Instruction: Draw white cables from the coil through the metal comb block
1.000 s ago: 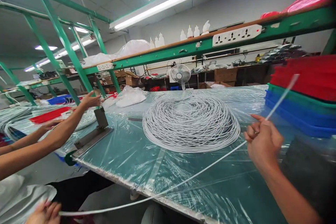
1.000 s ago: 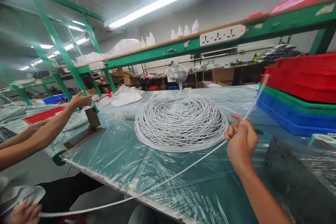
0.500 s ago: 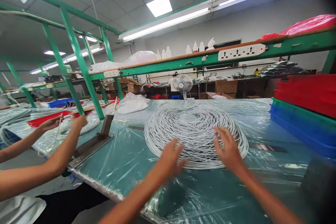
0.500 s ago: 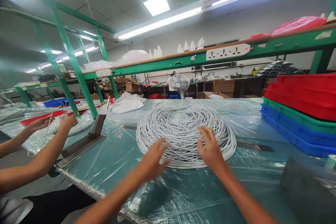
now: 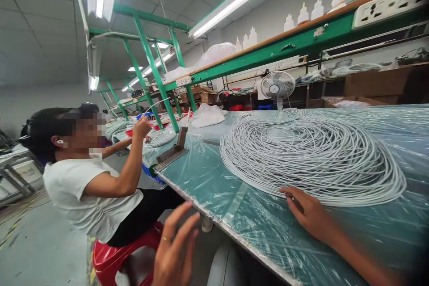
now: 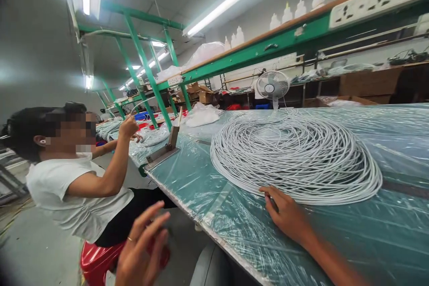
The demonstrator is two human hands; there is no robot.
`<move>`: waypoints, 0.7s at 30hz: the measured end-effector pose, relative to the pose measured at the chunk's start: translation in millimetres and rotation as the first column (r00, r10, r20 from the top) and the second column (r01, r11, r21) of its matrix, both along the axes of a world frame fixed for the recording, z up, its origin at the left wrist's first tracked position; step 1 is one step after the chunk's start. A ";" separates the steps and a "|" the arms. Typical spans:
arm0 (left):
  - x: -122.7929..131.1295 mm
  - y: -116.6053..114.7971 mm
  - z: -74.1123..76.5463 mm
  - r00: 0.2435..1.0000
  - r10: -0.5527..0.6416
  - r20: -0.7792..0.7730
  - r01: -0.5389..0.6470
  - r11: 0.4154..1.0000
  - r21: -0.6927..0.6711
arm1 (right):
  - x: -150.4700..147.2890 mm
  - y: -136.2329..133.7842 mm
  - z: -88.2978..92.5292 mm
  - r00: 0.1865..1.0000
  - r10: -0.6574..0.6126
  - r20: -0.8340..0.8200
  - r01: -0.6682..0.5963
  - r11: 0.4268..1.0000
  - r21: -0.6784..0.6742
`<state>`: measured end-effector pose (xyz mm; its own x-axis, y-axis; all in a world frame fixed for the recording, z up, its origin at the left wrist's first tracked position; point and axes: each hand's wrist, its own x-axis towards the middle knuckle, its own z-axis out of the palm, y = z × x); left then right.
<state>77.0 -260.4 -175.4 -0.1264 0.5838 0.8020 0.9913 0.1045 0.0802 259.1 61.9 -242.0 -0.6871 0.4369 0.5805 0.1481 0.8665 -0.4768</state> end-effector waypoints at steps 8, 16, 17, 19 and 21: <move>-30.4 69.7 112.9 0.888 0.032 -0.459 -0.063 0.997 -0.051 | 6.2 -1.1 7.6 1.000 -0.007 0.008 0.008 0.999 -0.045; -23.7 50.0 60.2 0.785 -0.524 -0.330 0.261 0.763 -0.591 | 6.4 2.9 6.4 1.000 -0.019 0.015 0.019 0.999 -0.034; -16.1 41.6 52.3 0.782 -0.547 -0.299 0.301 0.751 -0.587 | 6.2 2.5 6.9 1.000 -0.020 0.017 0.021 0.999 -0.037; 0.8 27.0 39.1 0.777 -0.567 -0.274 0.364 0.759 -0.540 | 4.9 2.0 7.5 1.000 -0.013 0.002 0.013 0.999 -0.036; 17.3 19.1 29.2 0.771 -0.561 -0.302 0.398 0.794 -0.460 | 2.1 1.8 7.4 1.000 0.009 -0.029 -0.010 1.000 -0.023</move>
